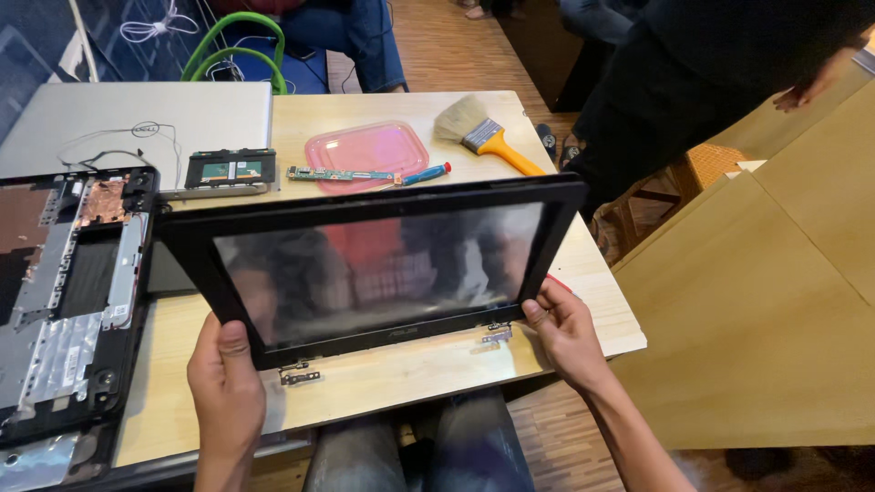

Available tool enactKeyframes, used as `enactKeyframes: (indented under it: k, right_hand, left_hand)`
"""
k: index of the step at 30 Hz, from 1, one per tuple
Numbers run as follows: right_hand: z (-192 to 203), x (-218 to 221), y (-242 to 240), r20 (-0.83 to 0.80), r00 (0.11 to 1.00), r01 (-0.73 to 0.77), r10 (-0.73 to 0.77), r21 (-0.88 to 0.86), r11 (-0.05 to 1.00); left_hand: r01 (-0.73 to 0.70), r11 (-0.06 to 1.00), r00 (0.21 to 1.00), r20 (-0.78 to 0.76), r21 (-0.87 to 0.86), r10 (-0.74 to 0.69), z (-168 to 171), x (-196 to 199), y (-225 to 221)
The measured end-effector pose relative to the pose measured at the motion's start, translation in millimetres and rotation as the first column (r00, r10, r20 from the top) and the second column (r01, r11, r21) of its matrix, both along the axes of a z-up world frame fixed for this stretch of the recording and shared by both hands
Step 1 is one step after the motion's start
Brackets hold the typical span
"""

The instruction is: The person uses a red screwdriver to remove screws from the bottom edge of a laptop screen assembly. After removing the screws, the person lifts the screen assembly, flips it over to show the front, and then places it back on the table.

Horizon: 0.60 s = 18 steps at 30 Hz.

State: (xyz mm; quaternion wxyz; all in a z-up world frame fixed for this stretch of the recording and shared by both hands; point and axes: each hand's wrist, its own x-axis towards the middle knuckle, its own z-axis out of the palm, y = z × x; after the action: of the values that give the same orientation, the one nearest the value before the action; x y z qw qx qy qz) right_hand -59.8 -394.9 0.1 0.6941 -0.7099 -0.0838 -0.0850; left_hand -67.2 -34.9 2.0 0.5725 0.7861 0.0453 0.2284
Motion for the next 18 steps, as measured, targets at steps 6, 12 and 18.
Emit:
enactKeyframes:
  k: [6,12,18]
  right_hand:
    - [-1.7,4.4,6.8,-0.109,0.991,-0.05,0.082,0.272,0.961]
    - [-15.4,6.0,2.7,-0.214,0.975,0.127,-0.055,0.342,0.931]
    - [-11.6,4.4,5.1,-0.435,0.857,0.424,-0.277,0.29,0.858]
  left_hand:
    - [0.152,0.932,0.988,0.039,-0.329,-0.148,1.2,-2.0,5.7]
    - [0.219,0.917,0.974,0.01,-0.334,-0.228,15.5,-12.0,-1.0]
    - [0.213,0.957,0.952,-0.176,-0.199,-0.249,16.5,-22.6,-11.7]
